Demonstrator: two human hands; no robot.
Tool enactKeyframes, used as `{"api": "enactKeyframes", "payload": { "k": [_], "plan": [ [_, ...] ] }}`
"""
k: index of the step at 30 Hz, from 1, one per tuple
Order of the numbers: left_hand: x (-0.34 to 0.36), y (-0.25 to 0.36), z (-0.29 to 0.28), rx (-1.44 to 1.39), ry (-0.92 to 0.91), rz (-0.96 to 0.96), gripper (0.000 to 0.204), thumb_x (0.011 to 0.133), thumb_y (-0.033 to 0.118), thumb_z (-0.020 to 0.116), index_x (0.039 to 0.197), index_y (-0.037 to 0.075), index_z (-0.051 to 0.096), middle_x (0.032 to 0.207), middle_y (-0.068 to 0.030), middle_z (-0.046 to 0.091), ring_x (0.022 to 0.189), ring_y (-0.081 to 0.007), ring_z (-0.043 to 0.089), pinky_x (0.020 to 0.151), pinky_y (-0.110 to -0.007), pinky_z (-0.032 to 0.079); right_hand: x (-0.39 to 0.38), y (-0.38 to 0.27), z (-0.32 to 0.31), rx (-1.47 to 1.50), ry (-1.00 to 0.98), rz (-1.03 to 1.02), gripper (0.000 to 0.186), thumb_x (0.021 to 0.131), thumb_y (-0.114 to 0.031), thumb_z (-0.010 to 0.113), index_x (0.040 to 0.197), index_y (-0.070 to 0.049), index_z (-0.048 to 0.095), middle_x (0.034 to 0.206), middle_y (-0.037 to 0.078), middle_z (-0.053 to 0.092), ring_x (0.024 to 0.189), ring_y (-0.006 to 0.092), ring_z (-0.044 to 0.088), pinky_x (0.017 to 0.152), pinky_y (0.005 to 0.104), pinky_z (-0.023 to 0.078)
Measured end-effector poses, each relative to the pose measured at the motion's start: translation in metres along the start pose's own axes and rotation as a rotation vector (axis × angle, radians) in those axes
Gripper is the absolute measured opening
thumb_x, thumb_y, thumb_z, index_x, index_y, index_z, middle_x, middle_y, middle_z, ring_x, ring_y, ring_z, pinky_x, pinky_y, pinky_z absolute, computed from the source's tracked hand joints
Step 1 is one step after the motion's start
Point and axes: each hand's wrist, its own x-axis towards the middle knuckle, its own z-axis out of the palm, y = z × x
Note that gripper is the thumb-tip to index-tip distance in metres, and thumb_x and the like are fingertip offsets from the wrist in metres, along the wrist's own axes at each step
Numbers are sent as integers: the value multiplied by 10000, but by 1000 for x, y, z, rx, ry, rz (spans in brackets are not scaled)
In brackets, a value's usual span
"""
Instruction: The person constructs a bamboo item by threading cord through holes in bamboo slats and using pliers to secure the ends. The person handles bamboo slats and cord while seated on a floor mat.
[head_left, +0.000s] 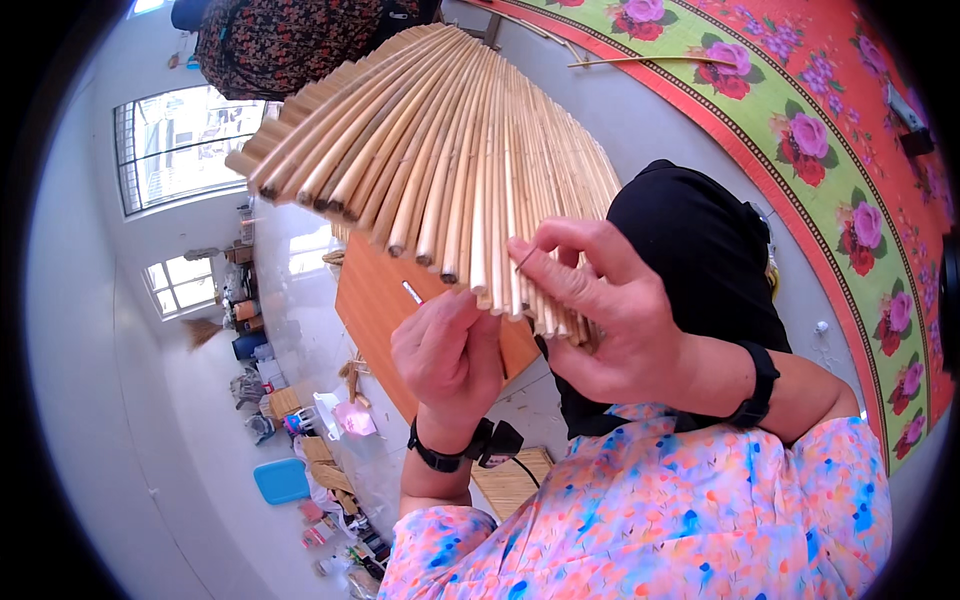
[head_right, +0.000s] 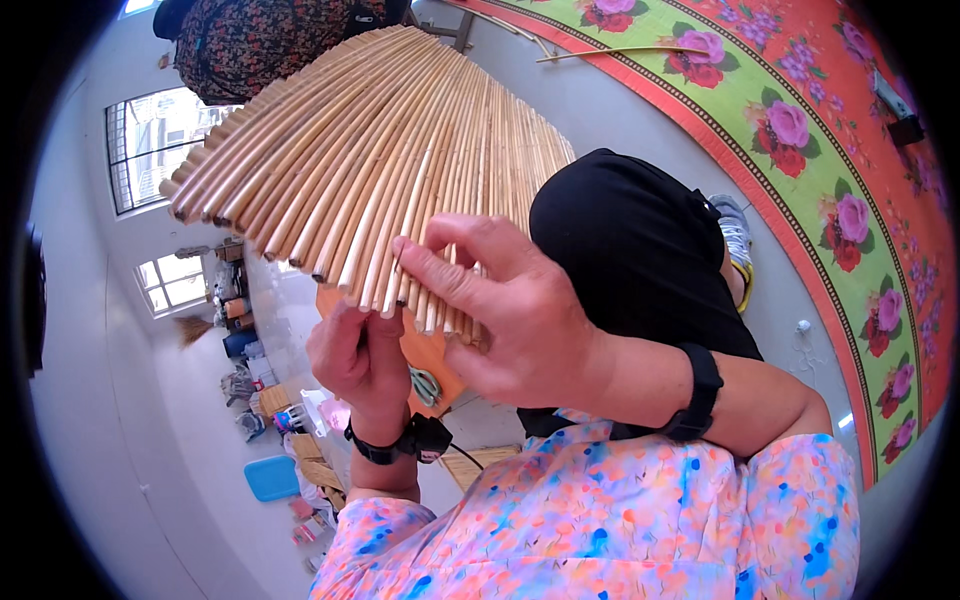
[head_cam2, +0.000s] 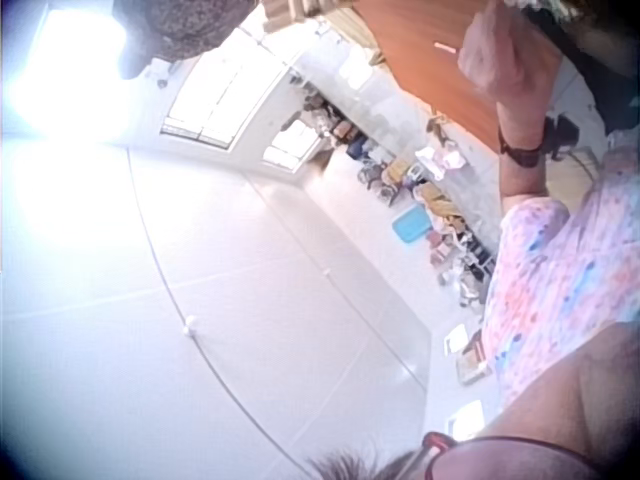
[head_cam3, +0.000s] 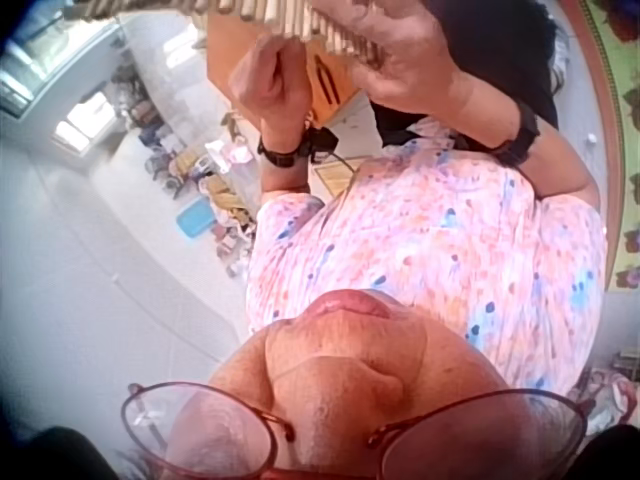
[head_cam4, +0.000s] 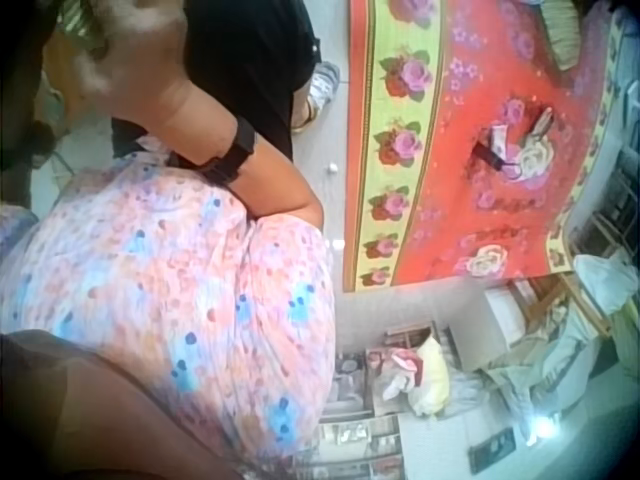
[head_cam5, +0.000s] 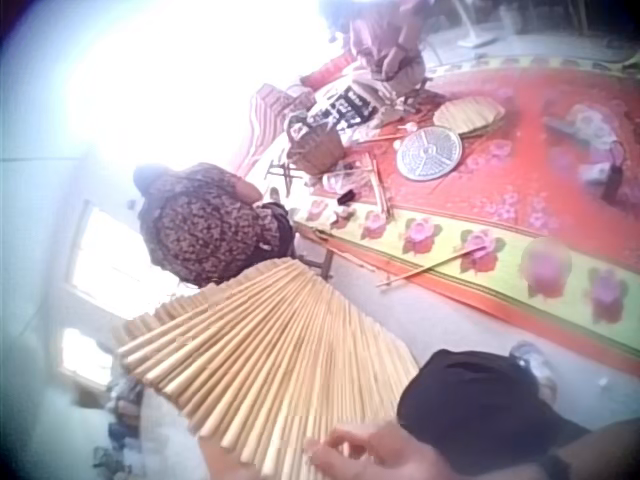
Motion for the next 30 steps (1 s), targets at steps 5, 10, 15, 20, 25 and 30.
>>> {"api": "enactKeyframes", "payload": {
  "k": [5, 10, 15, 20, 25, 30],
  "plan": [
    [5, 14, -3, 107, -101, -131, 101, 808, -57, 652, 859, -11, 577, 642, -94, 577, 539, -213, 592, 506, -286, 436, 1, -2, -2, -37, -28, 0, 681, 608, 93, 585, 1284, 6, 581, 1153, 160, 526, 870, 235, 548, 770, 305, 490],
    [7, 23, 4, -49, -32, -277, 120, 848, -42, 625, 931, -1, 547, 659, -75, 597, 593, -184, 638, 541, -277, 465, 3, 1, -1, -68, 45, -31, 643, 618, 50, 616, 1258, -13, 594, 1102, 159, 546, 879, 288, 570, 754, 342, 508],
    [1, 25, 1, -61, -2, -280, 77, 864, -36, 604, 910, 6, 558, 668, -78, 608, 629, -186, 657, 585, -279, 484, 4, -4, -4, -88, 3, -24, 596, 631, 47, 623, 1223, -24, 616, 1056, 151, 558, 861, 302, 579, 720, 360, 515],
    [-3, 21, 7, -106, 41, -339, 66, 848, -43, 591, 857, 19, 570, 647, -54, 608, 623, -188, 647, 1022, -475, 408, 6, -9, -7, -130, 7, -36, 564, 643, 57, 617, 1204, -5, 623, 1032, 154, 564, 821, 298, 582, 702, 357, 519],
    [3, 28, 15, -194, 104, -389, 89, 832, -54, 599, 838, 30, 570, 626, -45, 616, 622, -166, 639, 1099, -517, 333, 6, -8, -8, -169, 36, -66, 558, 647, 60, 615, 1203, 13, 620, 1061, 169, 569, 830, 298, 597, 694, 356, 529],
    [6, 35, 25, -203, 172, -403, 104, 828, -65, 602, 840, 25, 552, 643, -60, 596, 581, -177, 618, 1064, -506, 389, 8, -9, -12, -202, 34, -66, 557, 642, 46, 618, 1198, 18, 622, 1091, 184, 574, 848, 306, 612, 706, 357, 537]
  ]
}}
